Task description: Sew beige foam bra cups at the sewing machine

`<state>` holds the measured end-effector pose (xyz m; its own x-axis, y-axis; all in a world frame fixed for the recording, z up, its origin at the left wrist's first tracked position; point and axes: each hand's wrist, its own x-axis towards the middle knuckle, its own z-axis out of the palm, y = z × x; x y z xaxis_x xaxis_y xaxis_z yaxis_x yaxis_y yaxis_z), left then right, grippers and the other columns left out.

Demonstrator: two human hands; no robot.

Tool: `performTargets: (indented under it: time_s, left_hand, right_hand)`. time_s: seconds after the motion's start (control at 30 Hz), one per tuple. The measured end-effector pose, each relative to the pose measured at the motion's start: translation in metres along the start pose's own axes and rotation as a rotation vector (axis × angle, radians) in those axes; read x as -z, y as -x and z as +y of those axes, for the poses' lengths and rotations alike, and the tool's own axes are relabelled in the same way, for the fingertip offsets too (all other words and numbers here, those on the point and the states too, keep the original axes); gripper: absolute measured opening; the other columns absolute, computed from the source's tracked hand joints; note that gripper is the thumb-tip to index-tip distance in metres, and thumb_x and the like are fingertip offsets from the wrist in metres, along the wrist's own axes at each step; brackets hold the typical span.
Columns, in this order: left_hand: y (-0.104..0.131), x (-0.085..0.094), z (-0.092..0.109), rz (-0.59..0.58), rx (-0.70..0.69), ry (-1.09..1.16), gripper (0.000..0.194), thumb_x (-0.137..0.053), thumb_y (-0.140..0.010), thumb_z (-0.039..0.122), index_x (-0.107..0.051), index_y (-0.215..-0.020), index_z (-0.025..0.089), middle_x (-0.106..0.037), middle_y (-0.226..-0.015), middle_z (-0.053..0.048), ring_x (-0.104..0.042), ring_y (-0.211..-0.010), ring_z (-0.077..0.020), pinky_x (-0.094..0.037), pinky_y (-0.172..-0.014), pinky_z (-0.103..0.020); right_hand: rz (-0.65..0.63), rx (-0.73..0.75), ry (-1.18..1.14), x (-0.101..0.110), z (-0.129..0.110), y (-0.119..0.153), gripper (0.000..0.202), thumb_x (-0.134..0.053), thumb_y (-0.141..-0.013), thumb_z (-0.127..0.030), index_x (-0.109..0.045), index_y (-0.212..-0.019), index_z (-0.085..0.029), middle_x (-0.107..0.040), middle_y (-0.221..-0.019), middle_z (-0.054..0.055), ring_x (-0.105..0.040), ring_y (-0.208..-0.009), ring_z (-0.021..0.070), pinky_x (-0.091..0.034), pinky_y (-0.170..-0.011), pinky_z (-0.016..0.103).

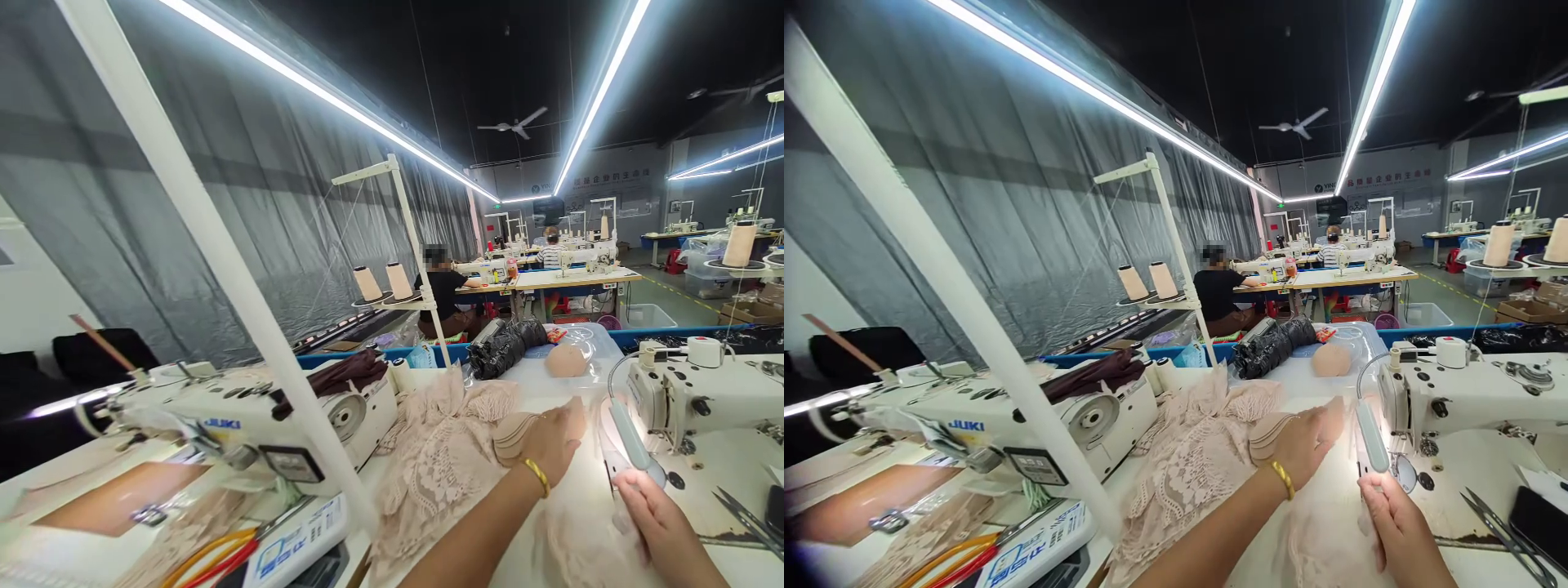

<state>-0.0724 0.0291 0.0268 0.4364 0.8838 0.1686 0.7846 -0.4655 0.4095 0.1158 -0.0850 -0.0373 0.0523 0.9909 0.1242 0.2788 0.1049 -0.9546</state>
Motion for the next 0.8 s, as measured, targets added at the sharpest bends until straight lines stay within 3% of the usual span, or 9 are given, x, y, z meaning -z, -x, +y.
performTargets:
  time_s: [0.1,0.2,0.27,0.33,0.43,0.5,0.6,0.8]
  left_hand:
    - [-0.029,-0.006,0.01,-0.026,0.049,-0.018,0.035,-0.074,-0.097,0.034,-0.067,-0.127,0.016,-0.07,-0.129,-0.013,-0.065,-0.122,-0.0309,-0.05,-0.109,-0.054]
    - [-0.028,0.004,0.014,0.03,0.147,0.031,0.024,-0.067,-0.102,0.035,-0.068,-0.116,0.016,-0.07,-0.118,-0.009,-0.067,-0.11,-0.0264,-0.054,-0.1,-0.048]
    - [-0.012,0.02,0.014,0.085,0.229,0.084,0.015,-0.06,-0.1,0.021,-0.065,-0.113,0.017,-0.07,-0.109,-0.009,-0.067,-0.104,-0.0256,-0.053,-0.094,-0.043]
    - [0.012,0.038,0.015,0.116,0.294,0.152,0.02,-0.053,-0.093,0.012,-0.062,-0.109,0.018,-0.07,-0.099,-0.007,-0.067,-0.095,-0.0246,-0.052,-0.085,-0.038]
    - [0.054,0.054,0.022,0.075,0.29,0.282,0.018,-0.054,-0.085,0.014,-0.06,-0.101,0.021,-0.069,-0.096,-0.002,-0.067,-0.089,-0.0214,-0.051,-0.075,-0.03]
    - [0.08,0.053,0.029,0.018,0.28,0.374,0.005,-0.057,-0.083,0.02,-0.057,-0.087,0.022,-0.065,-0.085,0.0,-0.064,-0.081,-0.0202,-0.048,-0.068,-0.028]
    - [0.108,0.041,0.039,-0.052,0.304,0.485,0.007,-0.058,-0.075,0.023,-0.05,-0.077,0.023,-0.054,-0.074,0.003,-0.055,-0.075,-0.0184,-0.04,-0.065,-0.028]
    - [0.131,0.021,0.042,-0.172,0.326,0.534,0.011,-0.056,-0.069,0.021,-0.047,-0.075,0.023,-0.046,-0.067,0.007,-0.044,-0.069,-0.0154,-0.032,-0.064,-0.028]
  right_hand:
    - [-0.025,-0.04,-0.091,0.004,-0.001,0.0,0.062,-0.039,-0.099,-0.079,-0.069,-0.111,-0.026,-0.052,-0.047,-0.007,-0.058,-0.051,0.0242,-0.047,-0.061,0.035]
    - [-0.036,-0.082,-0.167,0.007,-0.002,0.001,0.068,-0.04,-0.097,-0.083,-0.066,-0.12,-0.024,-0.058,-0.055,-0.005,-0.06,-0.055,0.0236,-0.044,-0.06,0.035]
    - [-0.04,-0.106,-0.216,0.01,-0.003,0.003,0.07,-0.04,-0.097,-0.083,-0.062,-0.124,-0.022,-0.061,-0.06,-0.005,-0.061,-0.058,0.0227,-0.041,-0.059,0.034]
    - [-0.039,-0.124,-0.251,0.014,-0.004,0.007,0.069,-0.043,-0.097,-0.083,-0.06,-0.124,-0.023,-0.064,-0.064,-0.003,-0.062,-0.061,0.0224,-0.039,-0.059,0.033]
    - [-0.029,-0.131,-0.276,0.02,-0.009,0.016,0.066,-0.047,-0.097,-0.083,-0.062,-0.121,-0.024,-0.069,-0.07,-0.001,-0.063,-0.066,0.0222,-0.042,-0.062,0.033]
    - [-0.018,-0.126,-0.293,0.024,-0.013,0.022,0.066,-0.048,-0.096,-0.084,-0.063,-0.121,-0.024,-0.073,-0.079,0.002,-0.064,-0.07,0.0221,-0.045,-0.066,0.034]
    - [-0.018,-0.101,-0.296,0.028,-0.016,0.03,0.068,-0.05,-0.095,-0.084,-0.063,-0.124,-0.024,-0.075,-0.083,0.003,-0.065,-0.076,0.0234,-0.048,-0.073,0.037]
    - [-0.053,-0.016,-0.336,0.027,-0.009,0.035,0.066,-0.074,-0.085,-0.073,-0.059,-0.131,-0.028,-0.073,-0.094,0.002,-0.069,-0.087,0.0241,-0.051,-0.082,0.039]
